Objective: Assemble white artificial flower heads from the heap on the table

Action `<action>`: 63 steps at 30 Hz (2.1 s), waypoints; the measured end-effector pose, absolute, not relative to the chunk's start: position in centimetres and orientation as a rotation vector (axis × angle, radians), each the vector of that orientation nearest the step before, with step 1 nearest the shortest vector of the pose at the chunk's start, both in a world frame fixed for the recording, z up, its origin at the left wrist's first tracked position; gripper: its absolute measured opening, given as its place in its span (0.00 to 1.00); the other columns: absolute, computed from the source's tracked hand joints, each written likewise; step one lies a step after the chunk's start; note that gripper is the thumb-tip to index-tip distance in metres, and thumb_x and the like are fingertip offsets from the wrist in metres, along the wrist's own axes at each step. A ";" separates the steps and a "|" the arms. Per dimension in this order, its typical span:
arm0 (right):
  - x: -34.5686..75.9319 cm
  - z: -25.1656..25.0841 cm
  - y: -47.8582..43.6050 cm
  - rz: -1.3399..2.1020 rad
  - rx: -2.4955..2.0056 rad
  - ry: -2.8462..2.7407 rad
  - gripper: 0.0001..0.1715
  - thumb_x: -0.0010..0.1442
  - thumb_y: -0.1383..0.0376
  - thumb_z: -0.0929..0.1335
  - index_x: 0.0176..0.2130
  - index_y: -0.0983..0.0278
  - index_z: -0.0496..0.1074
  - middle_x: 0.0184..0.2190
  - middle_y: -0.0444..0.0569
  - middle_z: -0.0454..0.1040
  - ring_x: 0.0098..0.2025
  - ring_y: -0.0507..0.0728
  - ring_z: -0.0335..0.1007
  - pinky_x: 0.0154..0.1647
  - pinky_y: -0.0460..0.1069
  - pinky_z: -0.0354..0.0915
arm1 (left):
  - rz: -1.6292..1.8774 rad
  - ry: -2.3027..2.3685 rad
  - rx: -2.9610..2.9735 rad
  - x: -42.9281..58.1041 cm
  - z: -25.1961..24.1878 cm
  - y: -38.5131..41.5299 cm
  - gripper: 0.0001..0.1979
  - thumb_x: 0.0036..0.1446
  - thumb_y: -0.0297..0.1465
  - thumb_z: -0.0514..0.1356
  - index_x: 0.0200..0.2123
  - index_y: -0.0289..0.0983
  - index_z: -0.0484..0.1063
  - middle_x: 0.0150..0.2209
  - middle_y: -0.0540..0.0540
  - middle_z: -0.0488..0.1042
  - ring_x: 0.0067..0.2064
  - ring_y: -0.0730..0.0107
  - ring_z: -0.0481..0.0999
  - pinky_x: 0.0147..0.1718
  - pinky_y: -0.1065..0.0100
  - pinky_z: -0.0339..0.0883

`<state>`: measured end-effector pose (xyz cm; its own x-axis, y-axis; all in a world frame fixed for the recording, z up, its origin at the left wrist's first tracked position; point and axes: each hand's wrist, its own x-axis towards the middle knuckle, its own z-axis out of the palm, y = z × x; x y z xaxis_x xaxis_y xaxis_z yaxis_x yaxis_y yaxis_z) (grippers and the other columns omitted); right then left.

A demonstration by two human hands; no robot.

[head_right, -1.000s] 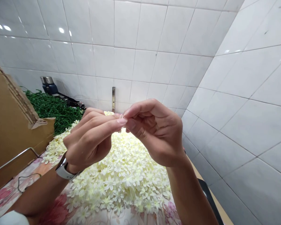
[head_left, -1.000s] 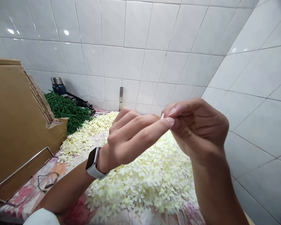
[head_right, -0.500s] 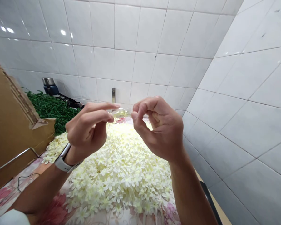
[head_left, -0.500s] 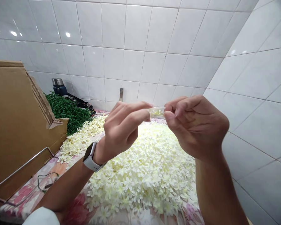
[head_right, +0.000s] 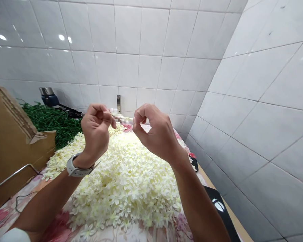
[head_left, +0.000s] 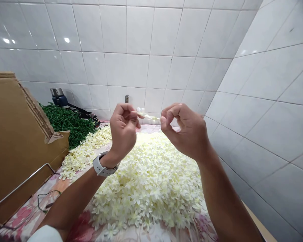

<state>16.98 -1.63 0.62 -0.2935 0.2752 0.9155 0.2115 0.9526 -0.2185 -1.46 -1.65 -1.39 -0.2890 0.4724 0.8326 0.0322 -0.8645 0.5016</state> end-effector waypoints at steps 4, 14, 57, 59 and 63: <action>17.8 1.1 -1.0 0.063 -0.398 -1.801 0.14 0.57 0.78 0.69 0.34 0.60 0.66 0.32 0.41 0.71 0.33 0.50 0.67 0.37 0.49 0.67 | 2.135 0.635 1.554 -3.8 -0.6 -0.1 0.09 0.66 0.34 0.61 0.37 0.42 0.62 0.28 0.53 0.76 0.23 0.79 0.72 0.22 0.75 0.67; 17.9 1.3 -1.3 0.149 -0.368 -1.748 0.09 0.62 0.73 0.71 0.38 0.59 0.69 0.34 0.42 0.72 0.37 0.50 0.72 0.40 0.49 0.72 | 1.650 1.043 1.976 -2.5 -0.9 -1.0 0.15 0.63 0.41 0.63 0.43 0.35 0.78 0.34 0.44 0.78 0.28 0.78 0.73 0.25 0.75 0.67; 16.7 1.8 -5.0 0.718 -0.001 -1.832 0.14 0.55 0.80 0.75 0.37 0.63 0.84 0.30 0.46 0.81 0.35 0.52 0.77 0.34 0.48 0.74 | 1.538 0.248 1.579 -1.2 0.6 -6.4 0.10 0.47 0.26 0.76 0.32 0.36 0.79 0.27 0.52 0.78 0.31 0.78 0.80 0.33 0.78 0.75; 16.8 1.9 -5.1 0.731 -0.012 -1.841 0.12 0.56 0.78 0.75 0.37 0.63 0.84 0.31 0.47 0.81 0.35 0.52 0.77 0.34 0.49 0.73 | 1.546 0.274 1.584 -1.2 0.6 -6.6 0.11 0.46 0.28 0.76 0.31 0.36 0.79 0.27 0.51 0.78 0.31 0.77 0.79 0.32 0.77 0.75; 17.0 2.0 -5.5 0.753 -0.035 -1.881 0.09 0.59 0.76 0.74 0.37 0.63 0.83 0.31 0.47 0.80 0.34 0.52 0.75 0.34 0.50 0.71 | 1.550 0.367 1.614 -1.1 0.7 -6.9 0.13 0.45 0.33 0.77 0.30 0.36 0.77 0.27 0.50 0.77 0.29 0.75 0.77 0.30 0.74 0.74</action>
